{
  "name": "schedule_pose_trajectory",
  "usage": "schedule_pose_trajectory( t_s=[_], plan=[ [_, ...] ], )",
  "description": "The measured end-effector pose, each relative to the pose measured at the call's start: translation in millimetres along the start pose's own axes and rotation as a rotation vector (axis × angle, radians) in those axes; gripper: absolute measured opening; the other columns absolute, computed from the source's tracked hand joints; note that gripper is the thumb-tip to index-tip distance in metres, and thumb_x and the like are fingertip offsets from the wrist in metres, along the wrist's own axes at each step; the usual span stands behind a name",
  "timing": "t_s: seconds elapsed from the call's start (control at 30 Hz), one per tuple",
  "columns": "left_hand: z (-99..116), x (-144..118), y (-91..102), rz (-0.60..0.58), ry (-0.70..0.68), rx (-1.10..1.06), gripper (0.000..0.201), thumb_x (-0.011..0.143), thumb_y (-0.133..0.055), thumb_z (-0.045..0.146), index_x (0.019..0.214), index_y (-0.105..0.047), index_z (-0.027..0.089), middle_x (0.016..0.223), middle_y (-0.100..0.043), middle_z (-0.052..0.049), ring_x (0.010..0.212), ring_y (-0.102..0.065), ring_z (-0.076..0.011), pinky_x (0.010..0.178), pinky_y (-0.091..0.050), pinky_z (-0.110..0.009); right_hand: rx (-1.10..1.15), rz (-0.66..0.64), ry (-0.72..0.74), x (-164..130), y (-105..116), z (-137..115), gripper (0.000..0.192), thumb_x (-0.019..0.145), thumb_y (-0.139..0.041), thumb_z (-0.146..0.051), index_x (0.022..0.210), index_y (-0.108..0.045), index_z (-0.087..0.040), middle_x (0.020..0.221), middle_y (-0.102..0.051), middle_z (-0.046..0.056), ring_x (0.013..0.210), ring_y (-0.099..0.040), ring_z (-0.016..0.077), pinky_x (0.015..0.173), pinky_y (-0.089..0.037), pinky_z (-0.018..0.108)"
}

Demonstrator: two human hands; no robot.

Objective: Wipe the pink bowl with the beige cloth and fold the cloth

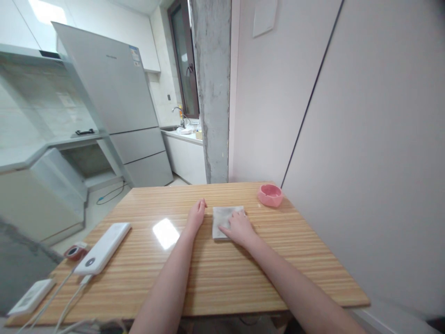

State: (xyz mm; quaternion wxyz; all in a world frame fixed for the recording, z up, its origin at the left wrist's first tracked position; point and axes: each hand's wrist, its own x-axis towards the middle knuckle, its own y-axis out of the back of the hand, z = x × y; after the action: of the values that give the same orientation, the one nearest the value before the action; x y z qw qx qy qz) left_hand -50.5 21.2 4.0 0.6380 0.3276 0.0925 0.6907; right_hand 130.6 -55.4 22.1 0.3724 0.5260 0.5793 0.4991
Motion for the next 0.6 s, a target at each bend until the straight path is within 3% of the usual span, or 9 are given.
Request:
schedule_pose_trajectory(
  t_s=[0.13,0.27,0.37,0.43,0.5,0.6],
  plan=[
    [8,-4,-5.8,-0.131,-0.066,0.054,0.036,0.089,-0.031,0.041,0.068,-0.05,0.019,0.068,-0.057,-0.002,0.072,-0.054,-0.0173,0.069,-0.038,-0.028,0.017,-0.145,-0.172,-19,23,66,0.041,0.071,-0.062,-0.053,0.086,-0.066,-0.015,0.097,-0.067,0.014,0.096,-0.058,0.0281,0.074,-0.041,0.031],
    [14,-8,-13.9,-0.247,-0.11,0.116,0.03,0.088,-0.034,0.034,0.067,-0.049,0.019,0.068,-0.056,-0.001,0.069,-0.052,-0.0158,0.065,-0.035,-0.026,0.047,-0.268,-0.259,-39,45,146,0.03,0.063,-0.071,-0.039,0.077,-0.056,-0.018,0.082,-0.065,0.005,0.075,-0.058,0.0201,0.059,-0.034,0.026],
    [13,-10,-18.7,-0.275,-0.129,0.161,0.028,0.087,-0.037,0.031,0.065,-0.049,0.018,0.066,-0.055,-0.001,0.067,-0.049,-0.0149,0.062,-0.033,-0.026,0.034,-0.368,-0.303,-47,56,181,0.027,0.06,-0.073,-0.03,0.071,-0.051,-0.019,0.075,-0.062,0.002,0.07,-0.056,0.0173,0.055,-0.032,0.024],
    [11,-10,-20.3,-0.279,-0.113,0.16,0.026,0.086,-0.039,0.03,0.069,-0.053,0.018,0.066,-0.055,-0.001,0.066,-0.049,-0.0149,0.063,-0.034,-0.026,0.016,-0.423,-0.33,-48,61,184,0.026,0.059,-0.073,-0.024,0.07,-0.051,-0.02,0.074,-0.062,0.001,0.07,-0.057,0.0179,0.055,-0.033,0.025],
    [10,-9,-21.3,-0.269,-0.099,0.108,0.02,0.084,-0.041,0.026,0.081,-0.058,0.017,0.069,-0.057,-0.001,0.067,-0.051,-0.0146,0.064,-0.036,-0.026,-0.025,-0.398,-0.35,-43,66,172,0.02,0.06,-0.071,-0.021,0.07,-0.054,-0.019,0.077,-0.065,0.005,0.074,-0.06,0.0208,0.058,-0.037,0.026],
    [8,-6,-23.8,-0.238,-0.135,-0.012,0.024,0.076,-0.038,0.011,0.086,-0.06,0.016,0.074,-0.059,-0.001,0.072,-0.053,-0.0136,0.069,-0.04,-0.026,0.001,-0.141,-0.285,-25,67,131,0.01,0.073,-0.06,-0.024,0.078,-0.062,-0.015,0.09,-0.068,0.013,0.085,-0.063,0.0259,0.071,-0.044,0.034]
  ],
)
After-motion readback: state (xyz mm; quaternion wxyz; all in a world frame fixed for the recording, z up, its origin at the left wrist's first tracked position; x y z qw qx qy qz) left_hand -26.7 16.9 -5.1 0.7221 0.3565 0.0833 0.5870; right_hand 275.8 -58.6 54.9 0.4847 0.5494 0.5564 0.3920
